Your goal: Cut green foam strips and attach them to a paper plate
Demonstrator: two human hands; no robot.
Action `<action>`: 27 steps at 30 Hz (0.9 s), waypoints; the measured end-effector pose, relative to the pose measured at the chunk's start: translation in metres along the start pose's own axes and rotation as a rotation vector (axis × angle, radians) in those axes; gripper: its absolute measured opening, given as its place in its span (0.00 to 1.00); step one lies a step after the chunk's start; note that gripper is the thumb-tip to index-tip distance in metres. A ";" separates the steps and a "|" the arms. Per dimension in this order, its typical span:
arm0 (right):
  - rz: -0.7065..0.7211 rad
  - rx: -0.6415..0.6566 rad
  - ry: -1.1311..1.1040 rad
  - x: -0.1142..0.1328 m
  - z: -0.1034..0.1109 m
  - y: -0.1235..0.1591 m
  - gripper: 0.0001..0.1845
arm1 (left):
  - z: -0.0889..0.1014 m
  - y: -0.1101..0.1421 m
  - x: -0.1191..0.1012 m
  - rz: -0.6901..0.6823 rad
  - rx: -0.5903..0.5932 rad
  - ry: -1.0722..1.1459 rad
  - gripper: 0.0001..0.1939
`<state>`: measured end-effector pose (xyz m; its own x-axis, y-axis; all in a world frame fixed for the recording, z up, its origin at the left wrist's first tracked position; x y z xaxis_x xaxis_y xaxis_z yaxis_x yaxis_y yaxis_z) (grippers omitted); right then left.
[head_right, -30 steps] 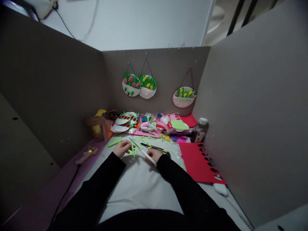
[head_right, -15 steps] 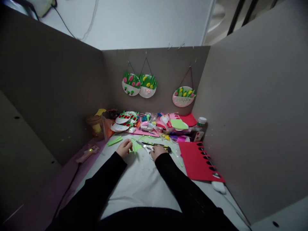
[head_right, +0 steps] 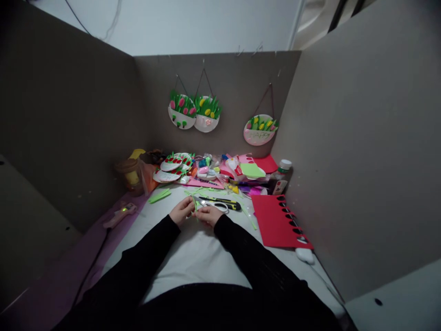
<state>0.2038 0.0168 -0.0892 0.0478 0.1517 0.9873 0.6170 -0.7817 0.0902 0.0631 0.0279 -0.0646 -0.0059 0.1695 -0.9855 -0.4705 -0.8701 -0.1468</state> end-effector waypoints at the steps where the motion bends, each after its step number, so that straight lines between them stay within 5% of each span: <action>1: 0.004 -0.017 0.014 0.000 0.001 0.000 0.22 | -0.001 0.000 -0.001 0.010 0.009 0.005 0.21; 8: -0.004 -0.213 0.250 -0.001 0.004 -0.003 0.15 | -0.001 0.001 -0.002 -0.019 0.031 -0.044 0.21; 18: 0.006 -0.229 0.129 -0.004 0.006 -0.005 0.12 | 0.000 0.003 -0.004 0.051 0.005 -0.093 0.17; 22: 0.044 -0.302 0.248 0.002 0.001 -0.003 0.10 | 0.007 0.001 -0.002 0.068 -0.165 -0.120 0.14; 27: 0.107 -0.343 0.350 0.009 -0.002 0.001 0.09 | 0.042 0.001 -0.004 -0.002 -0.592 0.072 0.15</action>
<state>0.2036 0.0165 -0.0802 -0.2060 -0.1062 0.9728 0.3265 -0.9446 -0.0340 0.0253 0.0456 -0.0572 0.0640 0.1579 -0.9854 0.1013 -0.9833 -0.1509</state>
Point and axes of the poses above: each hand's wrist, its own y-axis away from the middle knuckle, its own z-axis out of the back of the hand, x = y × z, the point moved 2 cm from there along -y, towards the middle knuckle, and after that the axes turned 8 degrees about x, right-handed, at the moved point
